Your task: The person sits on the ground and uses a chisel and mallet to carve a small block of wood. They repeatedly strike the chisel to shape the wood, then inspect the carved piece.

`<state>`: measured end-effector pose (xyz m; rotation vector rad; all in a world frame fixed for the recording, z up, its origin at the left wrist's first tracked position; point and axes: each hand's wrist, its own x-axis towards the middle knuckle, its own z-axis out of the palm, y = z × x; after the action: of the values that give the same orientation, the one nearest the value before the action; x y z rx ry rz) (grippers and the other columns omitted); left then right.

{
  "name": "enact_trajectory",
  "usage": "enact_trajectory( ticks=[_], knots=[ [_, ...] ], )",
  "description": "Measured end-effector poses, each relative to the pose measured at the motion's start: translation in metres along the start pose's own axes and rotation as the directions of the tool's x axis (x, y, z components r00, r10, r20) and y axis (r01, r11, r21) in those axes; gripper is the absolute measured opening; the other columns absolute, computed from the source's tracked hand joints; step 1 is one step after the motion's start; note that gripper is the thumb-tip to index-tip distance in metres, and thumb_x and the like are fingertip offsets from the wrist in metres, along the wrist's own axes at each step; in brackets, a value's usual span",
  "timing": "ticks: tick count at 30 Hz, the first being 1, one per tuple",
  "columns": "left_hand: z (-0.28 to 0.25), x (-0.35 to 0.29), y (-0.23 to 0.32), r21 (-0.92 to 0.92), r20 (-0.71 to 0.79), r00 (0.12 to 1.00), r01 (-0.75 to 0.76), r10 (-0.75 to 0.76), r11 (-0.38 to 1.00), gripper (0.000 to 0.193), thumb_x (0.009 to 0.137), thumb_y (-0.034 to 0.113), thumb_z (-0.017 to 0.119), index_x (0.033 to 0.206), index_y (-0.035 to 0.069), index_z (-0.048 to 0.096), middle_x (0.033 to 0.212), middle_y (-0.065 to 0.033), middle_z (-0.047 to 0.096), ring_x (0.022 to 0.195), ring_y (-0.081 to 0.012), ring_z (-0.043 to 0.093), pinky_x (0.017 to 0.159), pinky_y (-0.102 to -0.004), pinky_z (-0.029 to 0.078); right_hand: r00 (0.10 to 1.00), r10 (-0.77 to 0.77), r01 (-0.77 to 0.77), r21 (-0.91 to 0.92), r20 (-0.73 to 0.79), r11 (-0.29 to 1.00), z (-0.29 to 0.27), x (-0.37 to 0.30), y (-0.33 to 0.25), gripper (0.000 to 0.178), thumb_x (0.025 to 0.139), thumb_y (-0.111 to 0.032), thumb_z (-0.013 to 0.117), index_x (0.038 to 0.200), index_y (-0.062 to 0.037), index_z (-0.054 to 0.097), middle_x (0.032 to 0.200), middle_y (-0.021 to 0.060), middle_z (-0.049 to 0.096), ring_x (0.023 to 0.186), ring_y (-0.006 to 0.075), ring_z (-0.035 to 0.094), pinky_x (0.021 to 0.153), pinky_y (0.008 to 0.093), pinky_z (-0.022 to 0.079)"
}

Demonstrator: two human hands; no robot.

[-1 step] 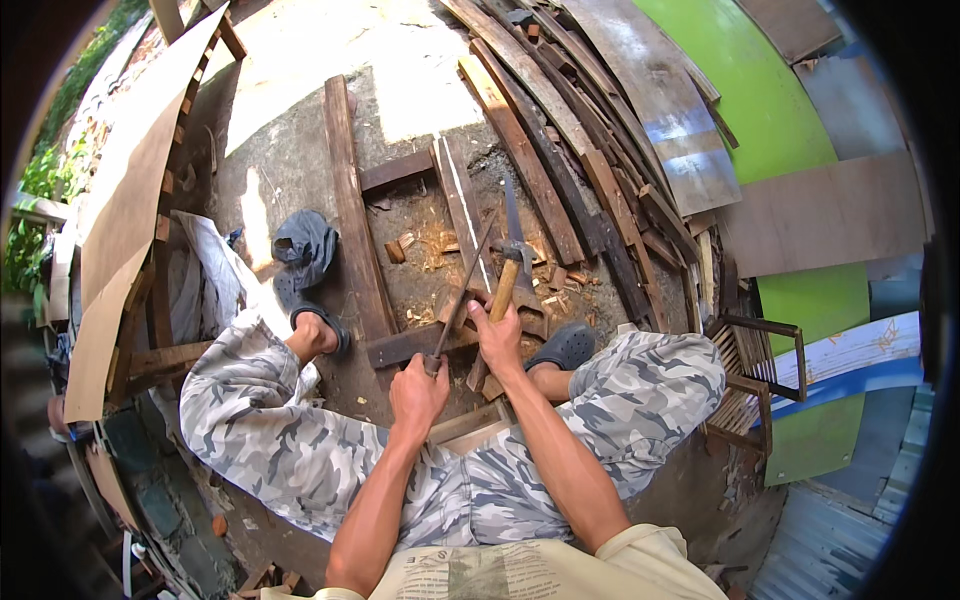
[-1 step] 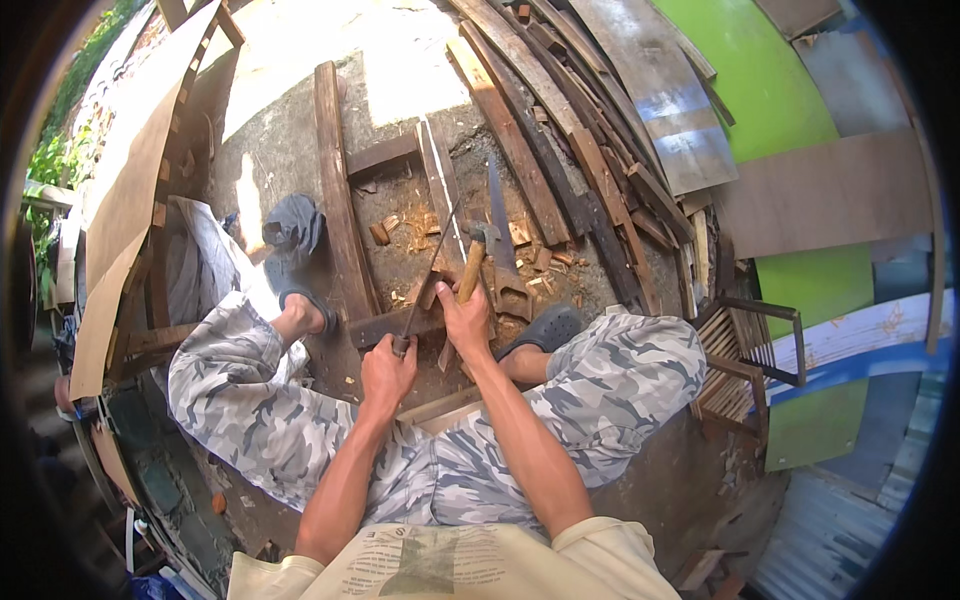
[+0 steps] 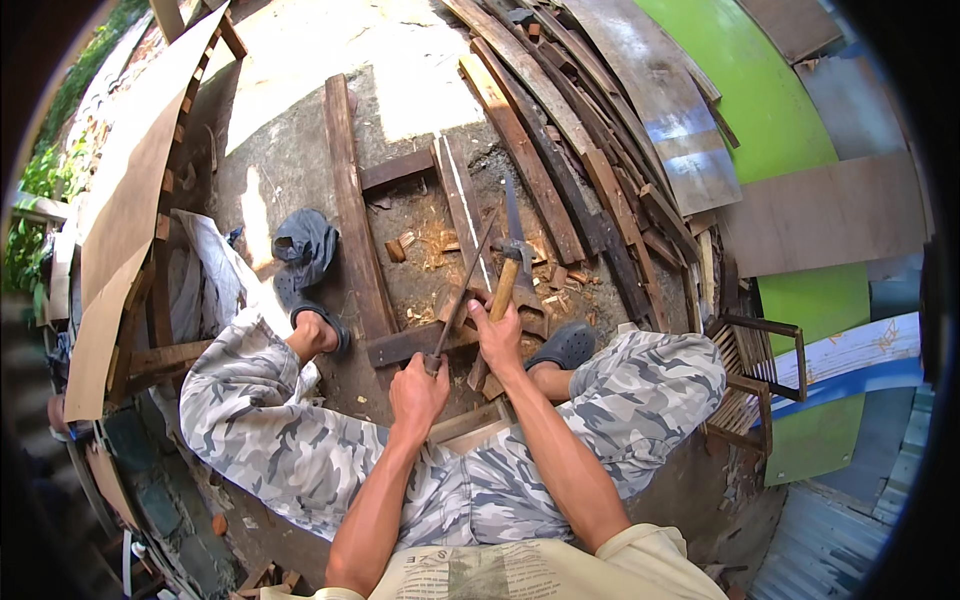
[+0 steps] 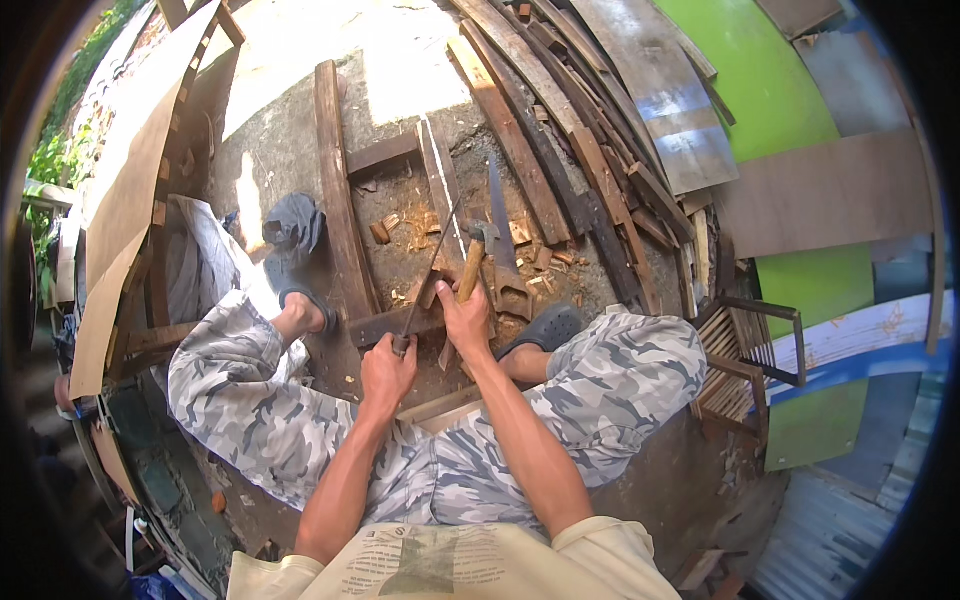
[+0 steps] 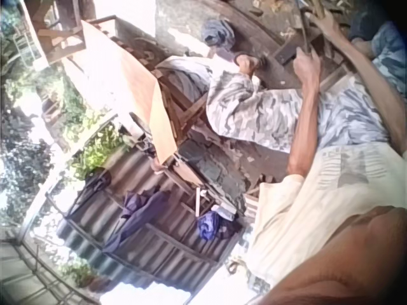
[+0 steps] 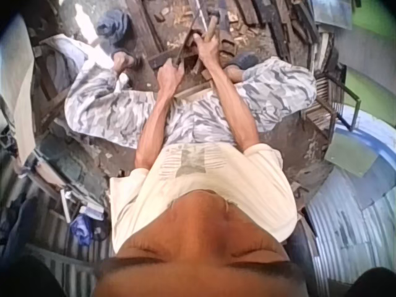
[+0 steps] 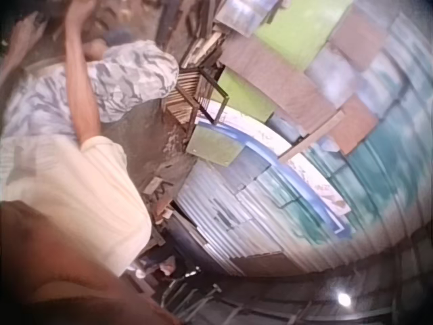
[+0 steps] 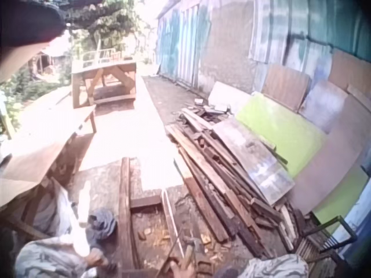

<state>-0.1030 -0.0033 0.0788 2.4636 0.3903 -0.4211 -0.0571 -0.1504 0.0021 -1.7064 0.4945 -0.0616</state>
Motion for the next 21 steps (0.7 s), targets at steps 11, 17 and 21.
enact_trajectory(
  ticks=[11,17,21],
  knots=[
    [-0.009,0.005,0.005,0.021,0.042,0.999,0.004,-0.005,1.0,0.038,0.09,0.035,0.065,0.089,-0.002,0.066,0.076,-0.0301,0.067,0.077,-0.0495,0.066,0.072,-0.0555,0.053,1.0,0.005,-0.002,0.095,-0.028,0.995,0.005,0.003,-0.005,0.036,0.09,-0.03,0.075,0.099,0.0001,0.058,0.087,0.0083,0.063,0.08,0.0182,0.058,0.074,0.034,0.049],
    [-0.018,0.004,0.009,0.001,0.068,0.997,0.021,-0.021,1.0,0.036,0.09,0.034,0.065,0.088,-0.002,0.065,0.076,-0.0297,0.067,0.077,-0.0492,0.067,0.072,-0.0555,0.053,1.0,0.006,-0.008,0.147,0.012,0.989,0.003,0.003,-0.011,0.037,0.092,-0.025,0.073,0.112,0.0043,0.061,0.097,0.0078,0.065,0.083,0.0142,0.058,0.078,0.0309,0.049],
    [-0.023,0.005,0.01,0.003,0.111,0.993,0.027,-0.027,1.0,0.039,0.089,0.036,0.065,0.09,-0.002,0.065,0.077,-0.0313,0.066,0.08,-0.0498,0.066,0.075,-0.056,0.053,1.0,-0.006,0.004,0.093,0.024,0.996,0.0,0.001,-0.018,0.042,0.093,-0.028,0.073,0.117,0.004,0.061,0.097,0.0069,0.065,0.086,0.0147,0.06,0.077,0.0288,0.05]
  ],
)
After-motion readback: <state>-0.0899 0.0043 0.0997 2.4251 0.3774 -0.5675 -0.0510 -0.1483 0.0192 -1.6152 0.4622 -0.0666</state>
